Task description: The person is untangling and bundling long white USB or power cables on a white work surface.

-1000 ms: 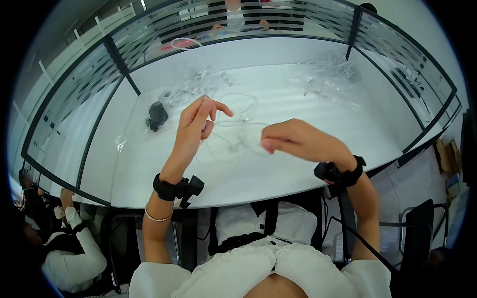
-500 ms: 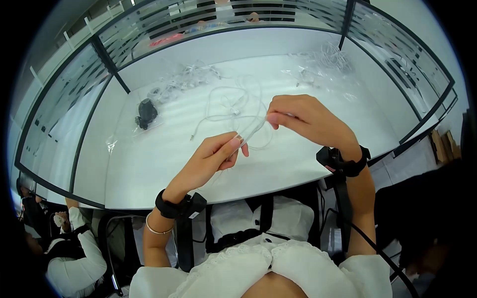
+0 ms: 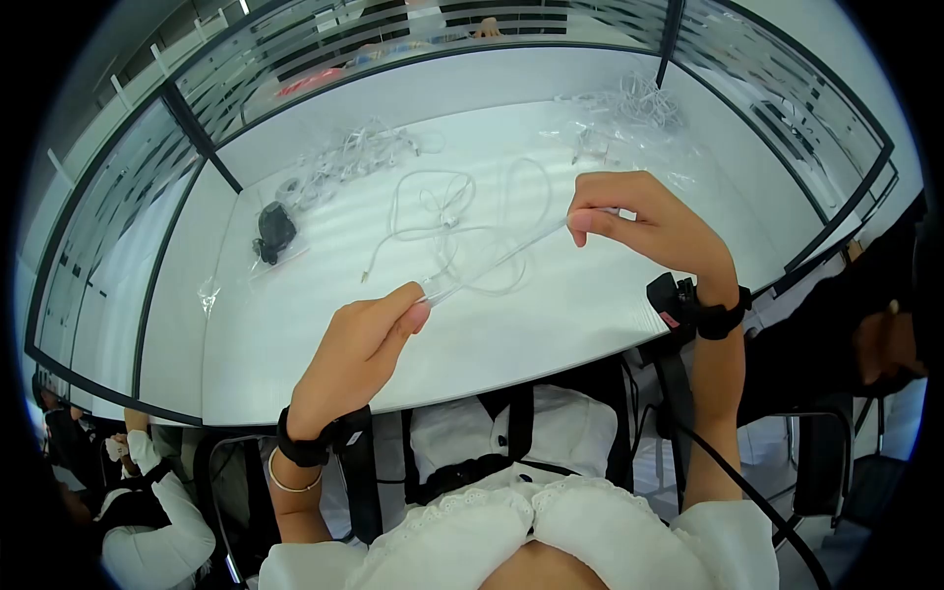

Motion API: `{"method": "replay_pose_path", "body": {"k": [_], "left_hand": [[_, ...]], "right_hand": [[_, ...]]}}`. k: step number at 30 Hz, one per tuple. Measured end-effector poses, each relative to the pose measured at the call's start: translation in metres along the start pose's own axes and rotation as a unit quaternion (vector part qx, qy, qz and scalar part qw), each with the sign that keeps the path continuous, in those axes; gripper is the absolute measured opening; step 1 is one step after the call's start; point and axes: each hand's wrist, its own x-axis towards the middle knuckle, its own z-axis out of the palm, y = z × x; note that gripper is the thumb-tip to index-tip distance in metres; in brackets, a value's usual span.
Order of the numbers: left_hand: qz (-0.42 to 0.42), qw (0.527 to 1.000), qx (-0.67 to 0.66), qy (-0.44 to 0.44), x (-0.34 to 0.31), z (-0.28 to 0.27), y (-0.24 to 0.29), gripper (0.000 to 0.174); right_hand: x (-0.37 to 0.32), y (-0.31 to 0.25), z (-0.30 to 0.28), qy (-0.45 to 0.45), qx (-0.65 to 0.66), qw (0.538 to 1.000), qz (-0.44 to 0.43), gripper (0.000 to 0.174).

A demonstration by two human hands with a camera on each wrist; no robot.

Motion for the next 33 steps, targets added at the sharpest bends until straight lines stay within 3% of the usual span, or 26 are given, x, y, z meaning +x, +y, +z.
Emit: {"method": "replay_pose_path", "body": {"k": [3,9,13,14,17,19,21,23,25,27,28,29,30,31,33], "left_hand": [[0.032,0.999,0.016,0.031,-0.002,0.002,0.004,0.019],[0.054,0.998,0.042,0.015,0.001,0.001,0.003,0.018],[0.083,0.991,0.108,0.000,0.008,-0.014,0.000,0.018],[0.081,0.990,0.115,0.000,0.011,-0.020,0.000,0.018],[0.077,0.983,0.167,-0.018,0.019,-0.038,0.008,0.017],[0.118,0.971,0.209,-0.003,0.021,-0.046,0.015,0.015],[0.130,0.953,0.272,-0.029,0.028,-0.055,0.028,0.012],[0.150,0.940,0.305,-0.024,0.032,-0.058,0.037,0.011],[0.181,0.933,0.311,0.014,0.034,-0.061,0.043,0.010],[0.145,0.940,0.309,0.005,0.034,-0.071,0.052,0.010],[0.172,0.932,0.319,0.029,0.033,-0.077,0.052,0.008],[0.197,0.922,0.328,0.053,0.031,-0.082,0.050,0.007],[0.210,0.922,0.312,0.091,0.029,-0.085,0.048,0.009],[0.195,0.924,0.316,0.095,0.026,-0.088,0.045,0.011],[0.166,0.926,0.323,0.104,0.018,-0.096,0.042,0.014]], "right_hand": [[0.002,0.003,0.006,-0.004,-0.037,0.999,0.040,0.025],[0.013,0.033,0.023,-0.047,0.043,0.994,0.094,0.023],[0.021,0.052,0.033,-0.153,0.063,0.977,0.135,0.021],[0.021,0.057,0.029,-0.172,0.049,0.980,0.088,0.023],[0.013,0.059,0.008,-0.070,0.002,0.996,0.053,0.024],[0.014,0.037,-0.013,0.038,0.038,0.995,0.082,0.028],[0.025,0.000,-0.012,0.115,0.091,0.989,-0.017,0.032],[0.047,-0.022,0.018,0.132,0.066,0.982,-0.122,0.036],[0.067,-0.034,0.053,0.095,0.037,0.975,-0.197,0.038],[0.079,-0.040,0.065,-0.055,0.223,0.963,-0.141,0.038],[0.080,-0.041,0.068,-0.131,0.312,0.935,-0.108,0.038],[0.077,-0.045,0.067,-0.131,0.354,0.919,-0.118,0.038],[0.074,-0.045,0.069,-0.128,0.399,0.906,-0.065,0.037],[0.070,-0.044,0.071,-0.124,0.442,0.888,-0.012,0.039],[0.063,-0.036,0.071,-0.141,0.456,0.879,0.013,0.040]]}}
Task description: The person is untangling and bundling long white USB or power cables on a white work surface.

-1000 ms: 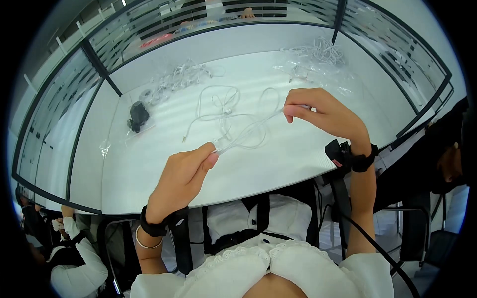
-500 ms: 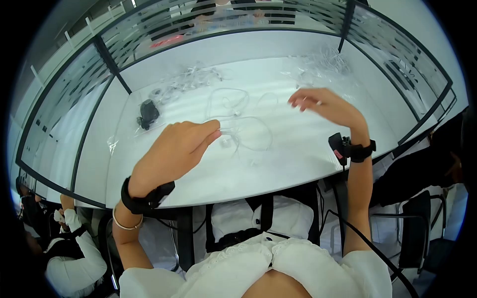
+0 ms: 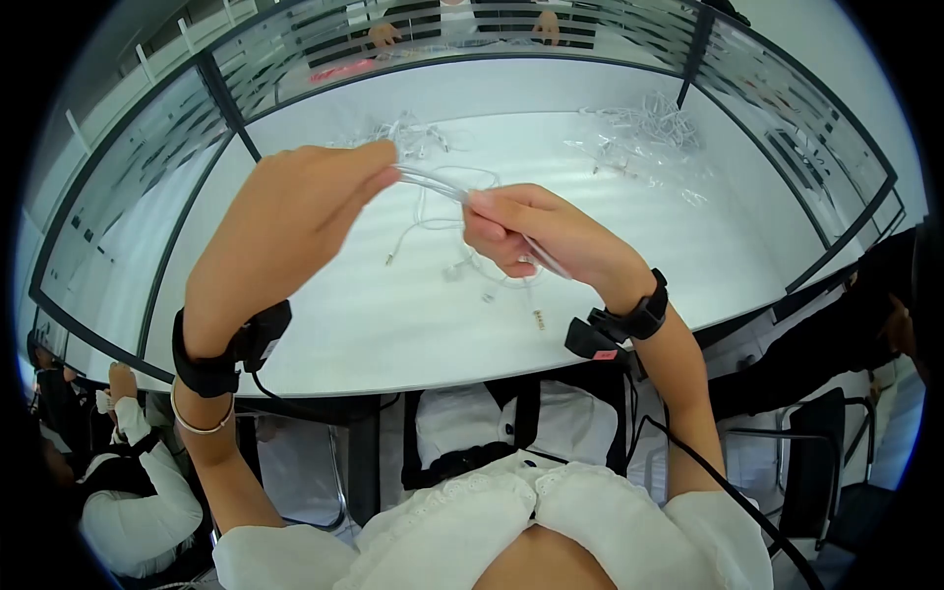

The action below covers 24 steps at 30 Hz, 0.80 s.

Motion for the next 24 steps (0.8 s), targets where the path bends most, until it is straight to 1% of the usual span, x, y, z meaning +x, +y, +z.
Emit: {"method": "replay_pose_path", "body": {"k": [1,4,5,8,11,13,15,17,18,20,21,22,24], "left_hand": [[-0.031,0.999,-0.009,-0.009,-0.004,-0.003,-0.003,0.018],[-0.069,0.989,-0.085,-0.095,-0.016,-0.009,-0.010,0.017],[-0.034,0.994,-0.093,-0.055,-0.022,0.001,-0.010,0.020],[-0.051,0.980,-0.173,-0.089,-0.025,0.010,-0.003,0.021],[-0.076,0.980,-0.167,-0.080,-0.031,0.022,0.001,0.019],[-0.094,0.984,-0.132,-0.079,-0.036,0.027,0.004,0.018],[-0.091,0.981,-0.159,-0.067,-0.041,0.035,0.003,0.018],[-0.098,0.974,-0.190,-0.068,-0.046,0.044,0.003,0.018],[-0.115,0.970,-0.203,-0.065,-0.049,0.051,0.004,0.018],[-0.147,0.960,-0.229,-0.060,-0.055,0.067,0.009,0.019],[-0.165,0.950,-0.256,-0.070,-0.058,0.075,0.009,0.021],[-0.178,0.928,-0.322,-0.057,-0.061,0.086,0.010,0.022],[-0.203,0.870,-0.448,-0.030,-0.064,0.109,0.016,0.023]], "right_hand": [[-0.005,0.003,-0.003,-0.002,0.010,1.000,0.014,0.040],[-0.020,0.008,-0.010,0.025,-0.024,0.999,-0.023,0.040],[-0.024,0.008,-0.009,0.046,-0.058,0.997,-0.033,0.040],[-0.032,0.005,-0.015,0.092,-0.061,0.994,-0.009,0.039],[-0.038,-0.012,-0.012,0.087,-0.019,0.996,0.017,0.039],[-0.037,-0.004,-0.013,0.104,-0.043,0.993,0.047,0.039],[-0.036,0.006,-0.017,0.111,-0.057,0.991,0.056,0.041],[-0.038,-0.002,-0.017,0.111,-0.112,0.985,0.075,0.041],[-0.040,-0.004,-0.017,0.111,-0.137,0.981,0.085,0.041],[-0.044,-0.007,-0.023,0.133,-0.144,0.978,0.073,0.040],[-0.047,-0.014,-0.024,0.151,-0.143,0.976,0.067,0.039],[-0.049,-0.021,-0.024,0.169,-0.142,0.973,0.063,0.039],[-0.052,-0.038,-0.020,0.176,-0.107,0.978,0.021,0.037]]}}
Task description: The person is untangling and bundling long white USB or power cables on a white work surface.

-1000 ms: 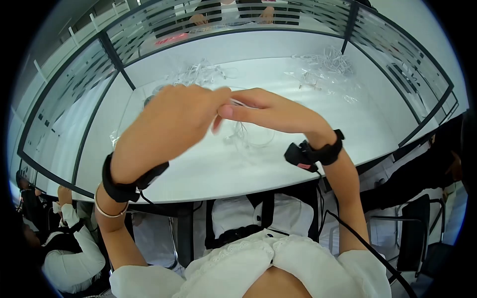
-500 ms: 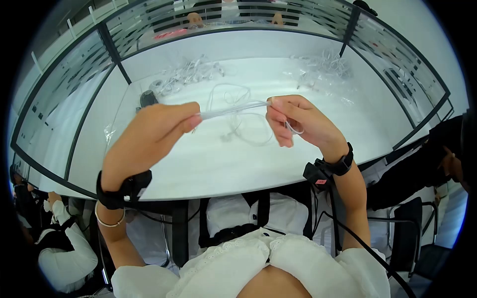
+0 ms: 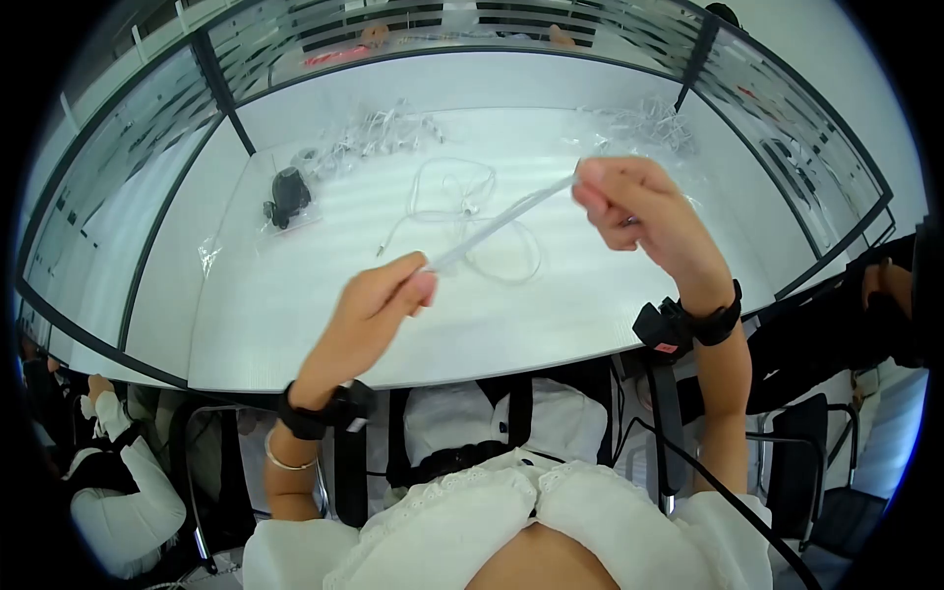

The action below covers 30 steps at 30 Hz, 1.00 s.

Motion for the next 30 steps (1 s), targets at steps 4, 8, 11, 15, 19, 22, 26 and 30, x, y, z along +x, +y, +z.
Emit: {"method": "replay_pose_path", "body": {"k": [4,8,11,15,19,22,26,30], "left_hand": [[-0.002,0.970,-0.242,-0.027,0.003,0.037,0.005,0.014],[-0.042,0.975,-0.215,0.047,0.004,0.027,0.002,0.022],[-0.001,0.958,-0.276,0.081,0.014,0.016,-0.014,0.038],[-0.001,0.974,-0.217,-0.065,0.004,0.010,-0.014,0.036],[0.042,0.994,-0.040,-0.090,0.000,0.021,0.010,0.017],[0.039,0.998,0.019,-0.038,-0.001,0.024,0.013,0.019],[0.094,0.995,-0.023,-0.022,0.000,0.018,0.011,0.014],[0.077,0.995,-0.062,0.016,0.003,0.017,0.009,0.009]], "right_hand": [[0.004,-0.009,0.011,0.025,0.116,0.988,-0.101,0.033],[0.000,-0.011,0.017,0.093,0.120,0.983,-0.104,0.036],[-0.009,-0.010,0.017,0.107,0.074,0.987,-0.091,0.037],[-0.037,-0.017,0.032,0.141,-0.073,0.985,-0.064,0.040],[-0.057,-0.028,0.031,0.142,-0.147,0.977,-0.051,0.040],[-0.053,-0.027,0.007,0.154,-0.189,0.969,-0.036,0.039],[-0.057,-0.007,-0.025,0.087,-0.249,0.965,0.011,0.038],[-0.066,-0.004,-0.023,0.104,-0.248,0.963,0.034,0.035]]}}
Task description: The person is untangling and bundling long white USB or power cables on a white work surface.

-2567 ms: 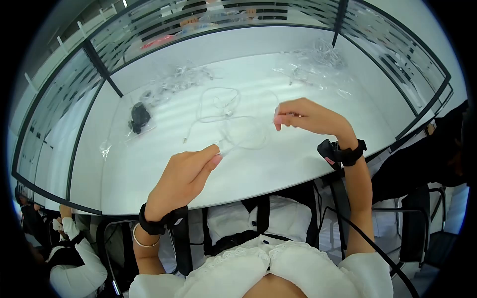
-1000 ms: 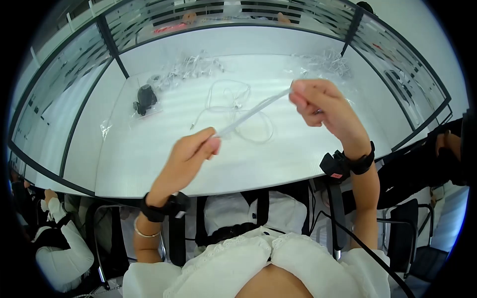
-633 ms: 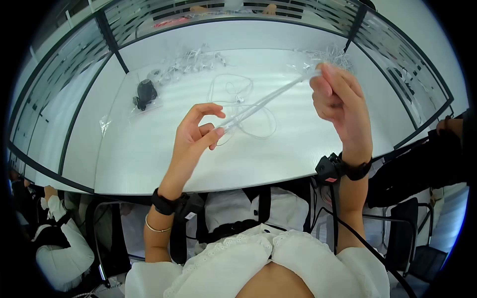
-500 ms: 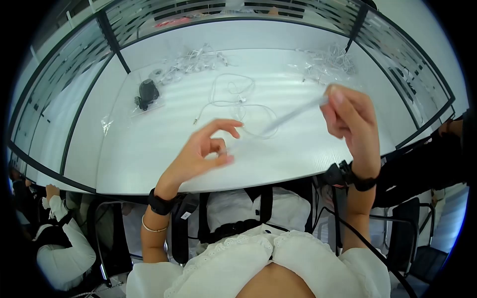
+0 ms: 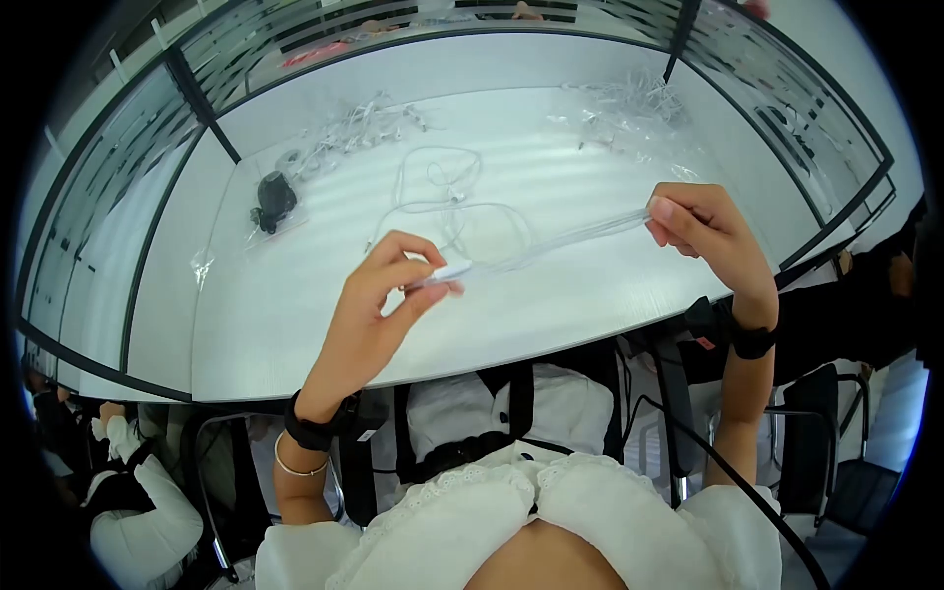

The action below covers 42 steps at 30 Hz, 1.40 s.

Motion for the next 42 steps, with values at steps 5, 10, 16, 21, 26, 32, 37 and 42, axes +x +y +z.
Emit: {"method": "replay_pose_path", "body": {"k": [5,10,16,21,26,32,37,42], "left_hand": [[-0.179,0.946,-0.248,-0.106,0.014,0.006,-0.019,0.036],[-0.150,0.940,-0.281,-0.124,0.023,0.009,-0.028,0.055],[-0.003,0.961,-0.259,-0.097,0.055,-0.010,0.012,0.065],[-0.011,0.953,-0.260,-0.155,0.068,0.032,0.039,0.028],[-0.173,0.881,-0.400,-0.185,0.060,0.045,0.019,0.032],[-0.214,0.884,-0.353,-0.217,0.055,0.039,0.001,0.039],[-0.199,0.906,-0.300,-0.222,0.050,0.034,-0.004,0.037],[-0.137,0.933,-0.255,-0.214,0.050,0.039,-0.008,0.034]], "right_hand": [[-0.001,-0.008,0.008,0.073,-0.031,0.995,-0.053,0.031],[0.011,-0.028,0.009,0.072,-0.100,0.983,-0.137,0.027],[0.034,-0.035,0.017,0.010,-0.132,0.974,-0.183,0.028],[0.039,-0.042,0.026,0.024,-0.103,0.974,-0.201,0.029],[0.033,-0.016,0.010,0.023,-0.107,0.983,-0.146,0.032],[0.028,-0.011,-0.003,0.040,-0.094,0.991,-0.085,0.035],[0.033,0.000,-0.003,0.066,-0.080,0.990,-0.100,0.036],[0.038,0.007,-0.006,0.088,-0.057,0.990,-0.092,0.037]]}}
